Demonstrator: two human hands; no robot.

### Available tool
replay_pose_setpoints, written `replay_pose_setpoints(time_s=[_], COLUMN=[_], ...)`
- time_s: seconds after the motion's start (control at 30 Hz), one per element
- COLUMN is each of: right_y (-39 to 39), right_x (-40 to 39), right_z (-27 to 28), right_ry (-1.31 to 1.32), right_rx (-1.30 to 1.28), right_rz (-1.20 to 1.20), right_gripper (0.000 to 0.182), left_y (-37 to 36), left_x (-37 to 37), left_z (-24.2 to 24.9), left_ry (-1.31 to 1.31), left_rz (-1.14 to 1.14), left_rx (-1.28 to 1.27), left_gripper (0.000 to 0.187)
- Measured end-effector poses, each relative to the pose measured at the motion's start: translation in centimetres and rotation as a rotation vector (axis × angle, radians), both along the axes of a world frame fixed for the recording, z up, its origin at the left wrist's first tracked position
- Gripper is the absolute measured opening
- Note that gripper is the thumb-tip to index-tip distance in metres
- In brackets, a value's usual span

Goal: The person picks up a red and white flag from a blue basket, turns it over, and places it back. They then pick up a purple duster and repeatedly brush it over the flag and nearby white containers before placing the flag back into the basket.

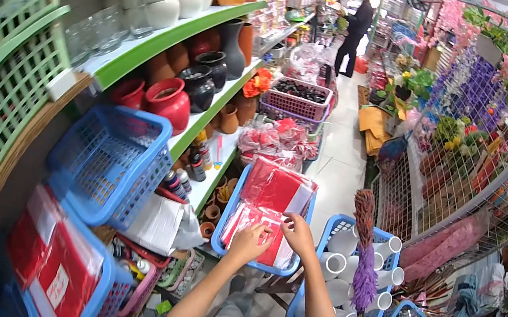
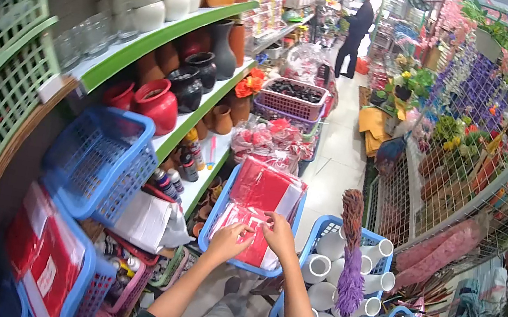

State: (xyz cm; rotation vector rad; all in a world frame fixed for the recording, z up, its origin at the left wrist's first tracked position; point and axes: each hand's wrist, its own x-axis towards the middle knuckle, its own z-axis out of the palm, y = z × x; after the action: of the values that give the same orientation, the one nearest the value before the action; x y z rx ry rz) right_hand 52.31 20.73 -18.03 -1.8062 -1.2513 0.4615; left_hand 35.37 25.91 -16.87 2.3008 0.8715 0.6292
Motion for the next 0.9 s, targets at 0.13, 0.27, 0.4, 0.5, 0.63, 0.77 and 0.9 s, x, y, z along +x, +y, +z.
replay_pose_setpoints(time_s=[0.13,0.27,0.4,0.5,0.63,0.77,0.9], right_y=[3.6,6.6,8.5,9.6,10.6,11.5,11.6], right_x=[2.3,5.1,8.2,9.5,10.6,10.4,9.9], right_z=[-1.4,-6.7,-14.1,-16.8,-18.9,-18.9,-18.3], right_ry=[0.121,0.18,0.341,0.889,0.599,0.396,0.344], right_rx=[-0.1,-0.111,-0.125,0.121,0.118,0.07,0.026], right_rz=[-0.096,-0.207,-0.339,-0.505,-0.719,-0.766,-0.786], right_gripper=[0.034,0.033,0.036,0.044,0.052,0.055,0.059], left_y=[5.6,11.3,16.6,19.4,22.3,23.1,22.8], left_x=[2.7,4.8,6.2,6.7,7.4,8.6,9.3], left_z=[-1.7,-3.9,-9.4,-12.3,-14.7,-16.6,-17.0], left_ry=[0.059,0.049,0.04,0.067,0.026,-0.093,-0.134], left_rz=[-0.056,-0.077,-0.041,0.018,0.08,0.116,0.121], left_rx=[-0.002,-0.196,-0.255,-0.222,-0.042,-0.173,-0.16], left_gripper=[0.025,0.028,0.032,0.038,0.057,0.059,0.055])
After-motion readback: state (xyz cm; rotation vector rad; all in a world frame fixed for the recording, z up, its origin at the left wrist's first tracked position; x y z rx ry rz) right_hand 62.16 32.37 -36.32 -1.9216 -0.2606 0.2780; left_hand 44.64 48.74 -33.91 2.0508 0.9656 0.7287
